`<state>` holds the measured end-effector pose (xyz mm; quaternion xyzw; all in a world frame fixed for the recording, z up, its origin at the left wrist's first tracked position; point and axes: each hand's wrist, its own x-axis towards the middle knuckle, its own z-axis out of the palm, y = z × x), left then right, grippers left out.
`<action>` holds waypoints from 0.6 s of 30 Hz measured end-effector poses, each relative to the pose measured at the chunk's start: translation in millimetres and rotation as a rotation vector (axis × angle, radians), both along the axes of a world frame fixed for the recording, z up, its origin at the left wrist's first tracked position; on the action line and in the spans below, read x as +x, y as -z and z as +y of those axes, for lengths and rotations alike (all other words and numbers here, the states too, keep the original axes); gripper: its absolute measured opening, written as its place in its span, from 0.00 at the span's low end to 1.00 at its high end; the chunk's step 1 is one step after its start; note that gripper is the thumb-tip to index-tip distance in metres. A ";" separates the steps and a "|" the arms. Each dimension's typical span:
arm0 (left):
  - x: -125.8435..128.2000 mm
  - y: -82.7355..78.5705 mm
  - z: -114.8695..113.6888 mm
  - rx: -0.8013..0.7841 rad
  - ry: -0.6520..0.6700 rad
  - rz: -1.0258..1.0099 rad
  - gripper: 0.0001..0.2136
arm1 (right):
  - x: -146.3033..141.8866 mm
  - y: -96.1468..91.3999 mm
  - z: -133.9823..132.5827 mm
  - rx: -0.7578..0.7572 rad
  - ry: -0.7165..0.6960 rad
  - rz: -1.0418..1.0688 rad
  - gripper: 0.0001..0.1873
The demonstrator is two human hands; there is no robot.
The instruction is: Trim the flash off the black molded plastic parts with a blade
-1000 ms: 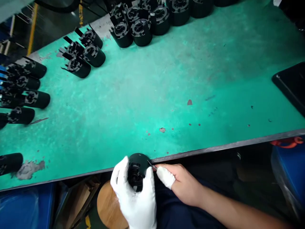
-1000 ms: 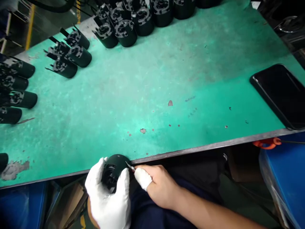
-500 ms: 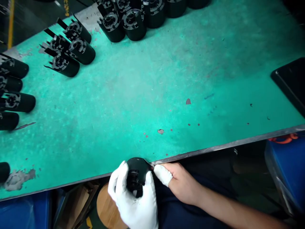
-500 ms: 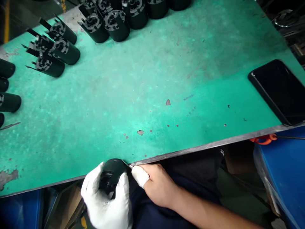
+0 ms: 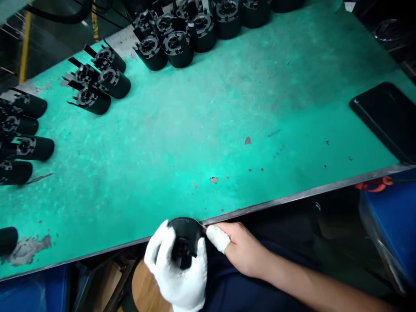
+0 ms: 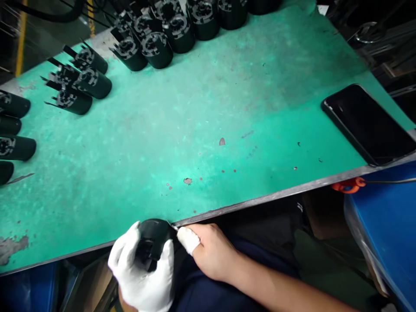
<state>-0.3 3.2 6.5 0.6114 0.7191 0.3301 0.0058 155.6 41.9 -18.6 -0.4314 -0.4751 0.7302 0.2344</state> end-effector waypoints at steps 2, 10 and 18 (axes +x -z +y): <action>-7.5 1.8 -3.7 -0.017 0.073 0.022 0.32 | 2.0 1.7 -0.7 0.013 0.008 0.028 0.16; -2.9 -0.1 -4.9 -0.054 0.050 0.026 0.29 | 8.6 7.7 4.7 0.147 -0.091 0.003 0.15; -3.4 0.9 -5.4 -0.043 0.061 0.067 0.30 | 2.1 -3.8 13.4 0.038 -0.024 0.067 0.16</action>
